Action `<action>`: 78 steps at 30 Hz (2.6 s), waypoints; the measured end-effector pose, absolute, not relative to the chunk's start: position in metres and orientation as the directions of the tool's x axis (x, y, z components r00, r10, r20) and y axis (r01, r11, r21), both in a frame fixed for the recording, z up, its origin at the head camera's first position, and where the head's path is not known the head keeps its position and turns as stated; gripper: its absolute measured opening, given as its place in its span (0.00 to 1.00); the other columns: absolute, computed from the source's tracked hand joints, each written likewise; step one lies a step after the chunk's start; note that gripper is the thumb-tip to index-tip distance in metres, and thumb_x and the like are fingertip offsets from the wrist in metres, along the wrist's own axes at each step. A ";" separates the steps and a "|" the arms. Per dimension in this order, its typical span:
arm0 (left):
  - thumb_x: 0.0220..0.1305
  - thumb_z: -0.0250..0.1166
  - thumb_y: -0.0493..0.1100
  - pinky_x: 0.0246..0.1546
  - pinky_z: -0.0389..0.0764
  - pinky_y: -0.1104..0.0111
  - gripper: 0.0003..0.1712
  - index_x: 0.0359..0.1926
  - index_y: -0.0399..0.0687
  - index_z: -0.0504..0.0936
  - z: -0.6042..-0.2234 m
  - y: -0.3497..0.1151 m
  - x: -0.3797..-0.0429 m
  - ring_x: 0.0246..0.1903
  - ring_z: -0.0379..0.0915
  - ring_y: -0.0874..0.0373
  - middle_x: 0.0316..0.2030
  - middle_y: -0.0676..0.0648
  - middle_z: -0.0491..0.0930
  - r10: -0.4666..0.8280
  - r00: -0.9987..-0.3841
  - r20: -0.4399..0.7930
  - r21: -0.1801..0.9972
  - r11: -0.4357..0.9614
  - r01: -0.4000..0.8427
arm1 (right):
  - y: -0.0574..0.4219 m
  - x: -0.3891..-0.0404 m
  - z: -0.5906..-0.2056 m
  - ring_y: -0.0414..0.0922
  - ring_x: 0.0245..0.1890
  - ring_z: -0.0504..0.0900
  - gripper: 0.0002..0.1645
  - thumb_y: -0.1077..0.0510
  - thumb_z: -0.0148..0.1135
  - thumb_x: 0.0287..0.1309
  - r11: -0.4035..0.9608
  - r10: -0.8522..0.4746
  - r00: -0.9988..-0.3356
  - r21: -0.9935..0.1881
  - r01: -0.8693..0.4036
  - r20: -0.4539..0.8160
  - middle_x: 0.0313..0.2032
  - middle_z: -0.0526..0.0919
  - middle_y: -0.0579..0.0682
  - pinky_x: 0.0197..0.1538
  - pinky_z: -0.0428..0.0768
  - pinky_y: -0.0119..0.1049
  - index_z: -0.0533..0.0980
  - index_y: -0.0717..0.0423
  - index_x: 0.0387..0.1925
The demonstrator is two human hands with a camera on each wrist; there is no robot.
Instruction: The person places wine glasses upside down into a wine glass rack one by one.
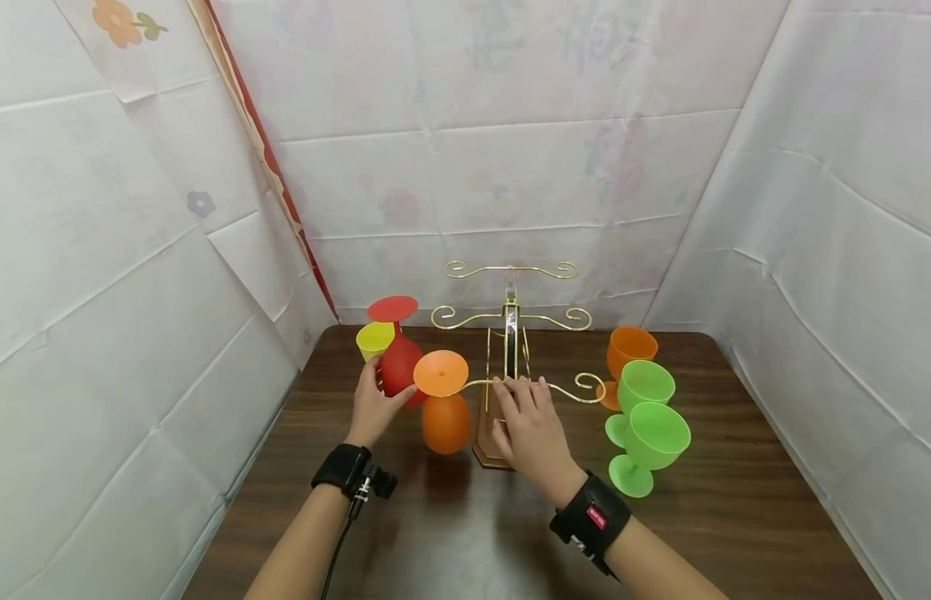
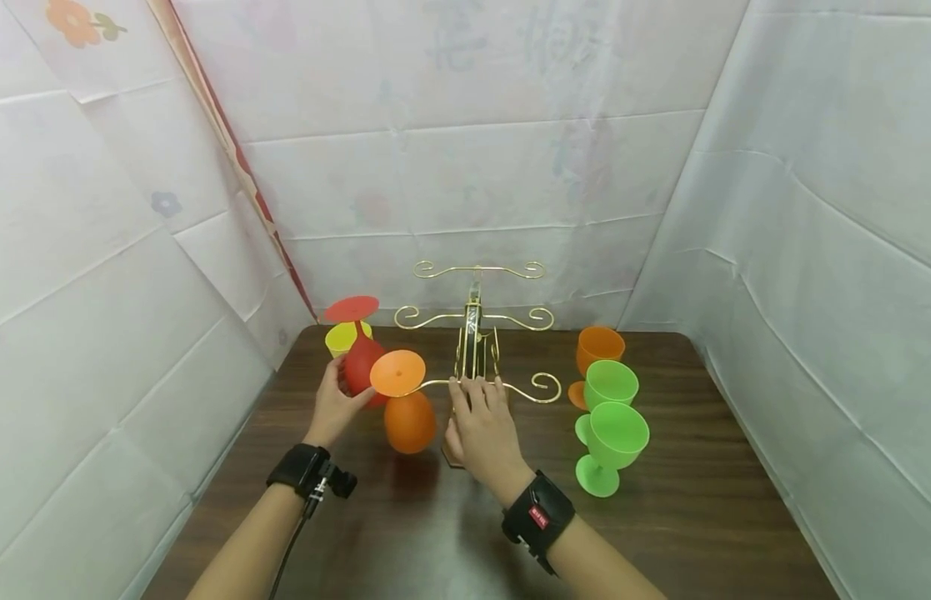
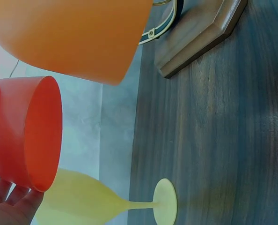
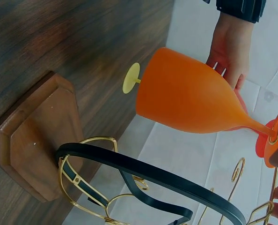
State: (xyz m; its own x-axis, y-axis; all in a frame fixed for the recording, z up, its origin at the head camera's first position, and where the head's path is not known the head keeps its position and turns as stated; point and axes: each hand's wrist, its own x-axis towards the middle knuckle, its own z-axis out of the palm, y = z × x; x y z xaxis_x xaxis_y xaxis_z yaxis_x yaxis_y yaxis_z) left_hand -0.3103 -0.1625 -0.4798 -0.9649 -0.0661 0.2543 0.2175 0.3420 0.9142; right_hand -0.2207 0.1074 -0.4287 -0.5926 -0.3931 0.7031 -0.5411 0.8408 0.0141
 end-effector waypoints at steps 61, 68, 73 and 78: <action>0.58 0.67 0.41 0.58 0.66 0.48 0.39 0.66 0.36 0.59 -0.483 -0.135 -0.360 0.57 0.64 0.42 0.57 0.35 0.67 0.241 -0.914 0.325 0.794 0.455 0.403 | 0.100 -0.225 -0.434 0.57 0.51 0.72 0.32 0.59 0.63 0.43 0.863 -0.363 -0.599 0.016 -0.505 0.714 0.49 0.75 0.60 0.59 0.67 0.58 0.74 0.61 0.55; 0.56 0.69 0.41 0.57 0.67 0.48 0.41 0.66 0.39 0.58 -0.484 -0.135 -0.360 0.57 0.64 0.44 0.57 0.37 0.66 0.259 -0.911 0.322 0.789 0.458 0.409 | 0.101 -0.224 -0.435 0.57 0.50 0.72 0.31 0.59 0.62 0.44 0.865 -0.356 -0.604 0.007 -0.501 0.713 0.49 0.74 0.59 0.59 0.67 0.58 0.74 0.61 0.55; 0.54 0.70 0.40 0.57 0.68 0.48 0.42 0.66 0.39 0.58 -0.486 -0.135 -0.360 0.55 0.65 0.44 0.57 0.37 0.66 0.271 -0.901 0.340 0.786 0.444 0.430 | 0.102 -0.224 -0.438 0.56 0.50 0.72 0.32 0.59 0.63 0.44 0.871 -0.350 -0.615 0.003 -0.492 0.707 0.49 0.74 0.59 0.60 0.66 0.58 0.73 0.60 0.55; 0.53 0.70 0.39 0.56 0.70 0.49 0.42 0.66 0.40 0.59 -0.487 -0.138 -0.359 0.55 0.65 0.45 0.57 0.38 0.66 0.257 -0.903 0.344 0.814 0.398 0.423 | 0.101 -0.224 -0.438 0.56 0.50 0.72 0.32 0.58 0.63 0.44 0.873 -0.350 -0.614 0.009 -0.487 0.707 0.49 0.74 0.59 0.60 0.66 0.57 0.73 0.60 0.56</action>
State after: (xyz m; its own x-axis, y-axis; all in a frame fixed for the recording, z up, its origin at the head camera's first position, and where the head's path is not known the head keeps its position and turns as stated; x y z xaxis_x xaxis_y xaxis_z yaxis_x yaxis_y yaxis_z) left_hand -0.3585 -0.1378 -0.4873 -0.9033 0.2570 0.3436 0.4229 0.3977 0.8142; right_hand -0.2241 0.1015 -0.4377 -0.6142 -0.3499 0.7073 -0.4873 0.8732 0.0087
